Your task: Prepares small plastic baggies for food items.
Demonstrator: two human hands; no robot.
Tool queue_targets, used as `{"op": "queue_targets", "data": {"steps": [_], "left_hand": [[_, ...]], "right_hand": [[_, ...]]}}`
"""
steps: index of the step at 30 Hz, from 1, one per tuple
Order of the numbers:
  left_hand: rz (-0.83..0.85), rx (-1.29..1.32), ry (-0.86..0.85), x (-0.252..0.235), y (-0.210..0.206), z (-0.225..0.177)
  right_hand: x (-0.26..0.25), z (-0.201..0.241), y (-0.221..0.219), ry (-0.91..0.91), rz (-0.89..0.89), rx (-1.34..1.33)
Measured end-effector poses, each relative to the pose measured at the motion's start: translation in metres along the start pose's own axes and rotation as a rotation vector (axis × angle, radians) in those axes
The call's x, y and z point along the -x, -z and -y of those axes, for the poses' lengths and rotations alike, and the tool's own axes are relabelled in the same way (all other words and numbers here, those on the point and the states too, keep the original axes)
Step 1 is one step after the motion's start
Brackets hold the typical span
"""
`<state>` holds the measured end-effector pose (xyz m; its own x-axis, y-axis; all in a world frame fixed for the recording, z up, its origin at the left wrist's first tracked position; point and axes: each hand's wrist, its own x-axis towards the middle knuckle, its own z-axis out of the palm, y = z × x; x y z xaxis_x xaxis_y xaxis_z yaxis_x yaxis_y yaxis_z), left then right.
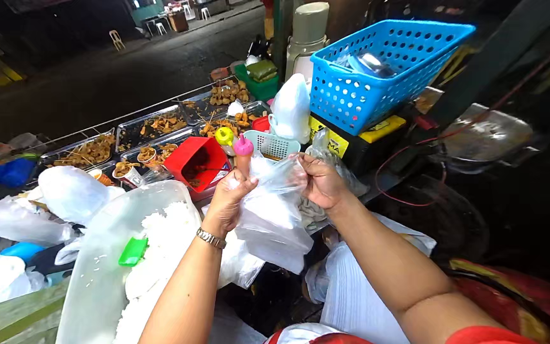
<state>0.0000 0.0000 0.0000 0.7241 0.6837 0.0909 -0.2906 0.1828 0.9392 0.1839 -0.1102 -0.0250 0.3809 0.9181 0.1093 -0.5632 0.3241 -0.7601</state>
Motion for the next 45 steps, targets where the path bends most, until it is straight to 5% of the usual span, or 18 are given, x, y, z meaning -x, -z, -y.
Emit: {"op": "queue_targets", "data": {"steps": [2,5,7,9,13,17,21,25,28,32,35,39,41,45], "left_hand": [[0.11,-0.067,-0.103,-0.002,0.009,-0.004],[0.157,-0.592,-0.254,-0.007,0.017,-0.01],[0.133,-0.987,-0.255,-0.013,0.015,-0.005],[0.119,-1.072,-0.109,-0.021,0.011,0.005],[0.013,-0.712,0.166,-0.035,0.017,0.038],[-0.099,-0.668,0.441,-0.038,0.011,0.055],[-0.119,-0.635,0.466,-0.037,0.012,0.054],[-0.088,-0.625,0.469,-0.035,0.012,0.055],[-0.048,-0.79,0.405,-0.037,0.016,0.058],[-0.076,-1.131,0.233,-0.027,0.017,0.028],[-0.172,-0.946,0.018,-0.018,0.023,0.015],[-0.18,-0.495,-0.18,-0.018,0.023,0.016],[-0.132,-0.396,-0.206,-0.016,0.017,0.02],[0.008,-0.343,-0.227,-0.01,0.007,0.025]], "right_hand": [[-0.001,0.004,0.005,0.132,0.132,0.21],[-0.004,0.016,0.009,0.345,0.157,0.814],[-0.012,0.02,0.0,0.33,0.078,1.192],[-0.027,0.016,-0.007,0.203,0.05,1.309],[-0.063,-0.018,0.008,-0.076,0.085,1.121],[-0.065,-0.071,0.037,-0.421,-0.173,0.751],[-0.055,-0.053,0.042,-0.202,0.038,1.03],[-0.051,-0.043,0.031,0.035,0.253,0.868],[-0.049,-0.078,0.023,0.148,0.04,0.871],[-0.039,-0.093,0.039,-0.084,-0.027,0.921],[-0.034,-0.057,0.04,-0.116,0.027,0.987],[-0.022,-0.023,0.02,0.366,-0.167,1.012],[-0.012,-0.02,0.007,0.528,-0.122,0.981],[0.0,-0.023,-0.012,0.364,0.059,1.032]]}}
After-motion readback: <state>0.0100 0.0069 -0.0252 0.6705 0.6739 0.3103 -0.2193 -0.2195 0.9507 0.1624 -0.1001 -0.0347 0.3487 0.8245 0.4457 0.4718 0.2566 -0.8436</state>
